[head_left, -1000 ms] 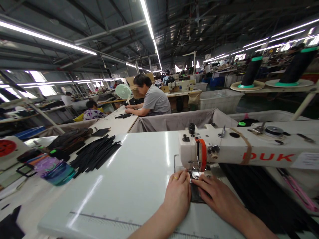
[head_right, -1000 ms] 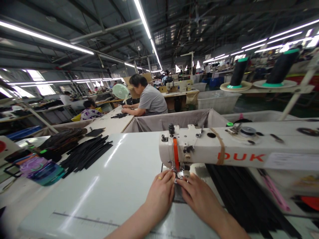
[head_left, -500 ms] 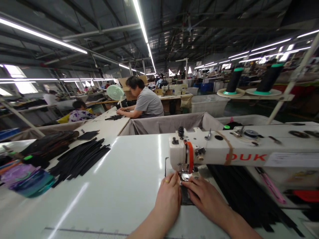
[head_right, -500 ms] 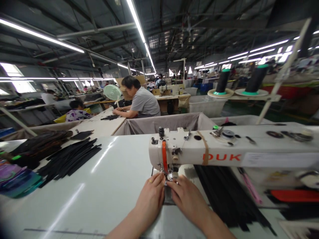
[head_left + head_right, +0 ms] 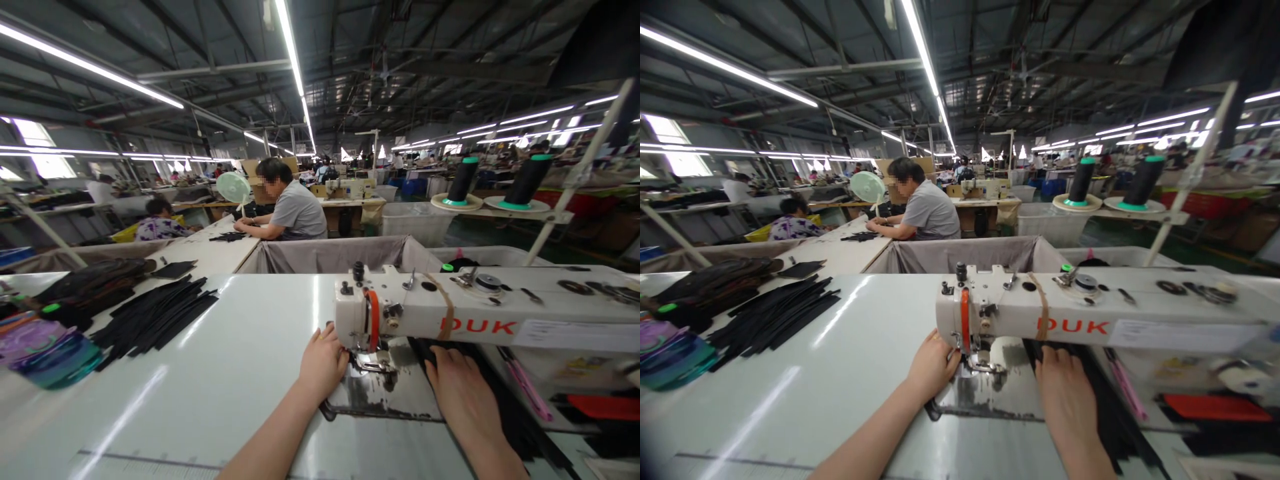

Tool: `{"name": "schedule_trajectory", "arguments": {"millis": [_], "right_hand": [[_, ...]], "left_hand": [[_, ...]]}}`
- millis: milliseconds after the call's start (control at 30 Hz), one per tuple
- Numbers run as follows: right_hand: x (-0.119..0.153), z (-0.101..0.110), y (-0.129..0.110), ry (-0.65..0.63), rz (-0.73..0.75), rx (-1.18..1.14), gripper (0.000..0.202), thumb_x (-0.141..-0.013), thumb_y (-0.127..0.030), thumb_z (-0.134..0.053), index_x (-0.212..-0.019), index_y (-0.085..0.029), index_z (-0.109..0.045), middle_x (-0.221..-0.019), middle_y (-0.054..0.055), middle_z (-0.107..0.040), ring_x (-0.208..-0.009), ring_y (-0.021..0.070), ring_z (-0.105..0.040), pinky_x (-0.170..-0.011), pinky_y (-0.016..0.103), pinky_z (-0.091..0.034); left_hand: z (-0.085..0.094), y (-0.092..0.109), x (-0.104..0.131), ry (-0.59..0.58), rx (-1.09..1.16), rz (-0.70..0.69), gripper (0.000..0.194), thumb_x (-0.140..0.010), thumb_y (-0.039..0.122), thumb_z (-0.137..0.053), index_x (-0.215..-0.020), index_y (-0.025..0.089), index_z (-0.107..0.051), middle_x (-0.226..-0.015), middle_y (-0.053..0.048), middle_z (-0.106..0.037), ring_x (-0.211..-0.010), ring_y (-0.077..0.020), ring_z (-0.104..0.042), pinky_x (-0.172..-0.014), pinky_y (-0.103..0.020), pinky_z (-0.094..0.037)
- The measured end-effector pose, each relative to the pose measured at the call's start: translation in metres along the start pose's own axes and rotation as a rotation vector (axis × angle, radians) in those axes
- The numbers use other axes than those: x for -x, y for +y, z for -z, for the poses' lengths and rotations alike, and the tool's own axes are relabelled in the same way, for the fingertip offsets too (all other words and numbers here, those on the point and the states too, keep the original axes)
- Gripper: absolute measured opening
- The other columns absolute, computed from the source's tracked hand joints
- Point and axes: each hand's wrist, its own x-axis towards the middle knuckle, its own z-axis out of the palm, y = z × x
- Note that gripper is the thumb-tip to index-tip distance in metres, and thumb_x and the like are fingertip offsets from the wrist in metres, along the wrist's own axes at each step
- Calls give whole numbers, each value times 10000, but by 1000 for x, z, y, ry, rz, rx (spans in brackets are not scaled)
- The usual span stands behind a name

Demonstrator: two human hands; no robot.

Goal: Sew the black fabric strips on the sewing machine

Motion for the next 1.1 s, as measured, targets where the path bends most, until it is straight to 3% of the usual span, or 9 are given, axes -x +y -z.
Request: {"name": "schedule_trajectory", "arguments": {"millis": [200, 300, 400, 467, 533, 700, 833, 933, 1100], "right_hand": [[-1, 1, 3, 10, -60, -129, 179, -915, -293, -468, -911, -200, -621, -860, 113, -680, -739, 269, -643, -632, 371, -492], [-2, 7, -13, -275, -46, -606, 221, -891, -393, -534, -987, -224, -641, -800, 38, -695, -654, 204, -647, -581, 296, -492], [0, 17, -43, -681, -54, -957, 317, -845, -411, -626, -1095, -220, -584, -668, -35, -629, -616, 159, -608, -559, 238, -457], [3, 24, -62, -794, -71, -1051, 301, -849, -416, -635, -1056, -216, -547, -662, -49, -607, -629, 145, -594, -570, 223, -440], [4, 28, -74, -842, -29, -1124, 221, -936, -429, -520, -987, -215, -546, -737, -23, -641, -659, 144, -609, -610, 233, -462], [7, 18, -73, -644, 328, -990, 308, -1011, -247, -356, -1196, -259, -603, -1108, 63, -661, -1042, 188, -625, -931, 323, -482], [10, 6, -74, -383, 581, -685, 357, -951, -97, -404, -1199, -226, -626, -1136, 99, -630, -1027, 195, -632, -870, 295, -533], [15, 2, -79, -203, 695, -474, 427, -897, -10, -374, -1214, -170, -611, -1182, 124, -635, -1086, 224, -620, -884, 327, -546], [24, -4, -79, -29, 743, -303, 484, -817, 44, -325, -1177, -106, -613, -1113, 122, -694, -1020, 213, -661, -810, 297, -580]], "left_hand": [[37, -37, 19, 90, -192, 307, 277, -889, 185, -497, -775, 198, -748, -1093, -96, -706, -1091, -293, -600, -982, -451, -450], [53, -40, 26, 142, -105, 337, 235, -856, 245, -571, -706, 165, -733, -1024, -123, -700, -1081, -341, -577, -959, -497, -433], [49, -17, 28, -166, 460, 274, 259, -780, 412, -677, -756, 156, -717, -797, -64, -678, -775, -237, -628, -722, -364, -506], [39, 1, 28, -434, 873, 293, 346, -742, 481, -683, -844, 151, -692, -645, -11, -629, -575, -162, -582, -555, -277, -464], [28, 13, 27, -514, 1077, 362, 353, -740, 483, -655, -841, 145, -650, -531, 28, -564, -457, -109, -498, -476, -226, -392], [10, 11, 25, -318, 1106, 449, 147, -725, 250, -627, -833, 154, -598, -466, 86, -464, -423, -81, -424, -450, -193, -323], [0, 13, 24, -185, 890, 454, 260, -728, 80, -570, -973, 167, -584, -552, 72, -513, -502, -125, -505, -515, -234, -409], [-1, 21, 26, -14, 539, 323, 263, -731, 27, -582, -959, 155, -614, -858, -34, -625, -832, -192, -585, -788, -319, -482], [10, 23, 31, -35, 210, 202, 93, -840, 136, -602, -837, 152, -693, -978, -92, -630, -978, -264, -541, -908, -414, -463]]}}
